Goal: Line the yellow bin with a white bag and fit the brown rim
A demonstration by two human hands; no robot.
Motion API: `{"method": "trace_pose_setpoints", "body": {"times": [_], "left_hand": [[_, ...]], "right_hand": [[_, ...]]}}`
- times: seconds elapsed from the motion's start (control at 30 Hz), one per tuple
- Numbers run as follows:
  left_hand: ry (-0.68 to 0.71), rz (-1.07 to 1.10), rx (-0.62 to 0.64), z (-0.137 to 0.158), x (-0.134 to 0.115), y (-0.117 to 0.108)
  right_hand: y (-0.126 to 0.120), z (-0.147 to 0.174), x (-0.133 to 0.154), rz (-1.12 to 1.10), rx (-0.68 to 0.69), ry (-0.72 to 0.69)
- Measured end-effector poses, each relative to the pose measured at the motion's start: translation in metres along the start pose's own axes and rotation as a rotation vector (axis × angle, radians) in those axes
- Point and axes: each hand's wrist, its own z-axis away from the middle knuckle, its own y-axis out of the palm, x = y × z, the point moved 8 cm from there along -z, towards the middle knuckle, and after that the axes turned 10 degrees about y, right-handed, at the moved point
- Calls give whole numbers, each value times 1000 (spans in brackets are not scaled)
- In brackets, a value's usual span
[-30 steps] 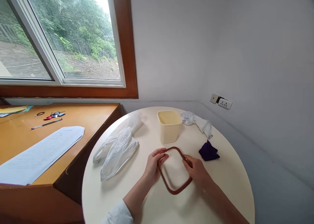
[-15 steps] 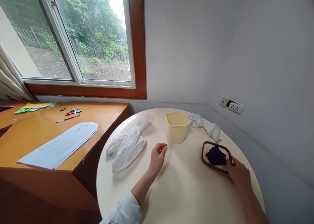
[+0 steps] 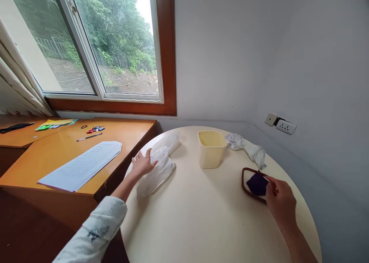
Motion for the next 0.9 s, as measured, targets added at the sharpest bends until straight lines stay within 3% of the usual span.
{"method": "trace_pose_setpoints", "body": {"times": [0.1,0.17,0.23,0.37,0.47,0.57,0.67,0.9], "left_hand": [[4,27,64,-8,25,-7],[36,64,105,-8,30,-6],[67,103,120,-4,26,-4],[123,202,96,7,5,-6],[154,290,62,15,-11,-19],[150,379,7,19,-15,-40],[96,465,-72,19,-4,-61],[-102,674,-178,16,29,-89]], "right_hand": [[31,32,62,-155,248,-279],[59,66,104,-187,488,-464],[82,98,139,-196,643,-579],[122,130,192,-143,696,-645],[145,132,216,-147,686,-609],[154,119,220,-411,753,-401],[156,100,203,-641,804,-140],[135,69,162,-827,854,167]]}}
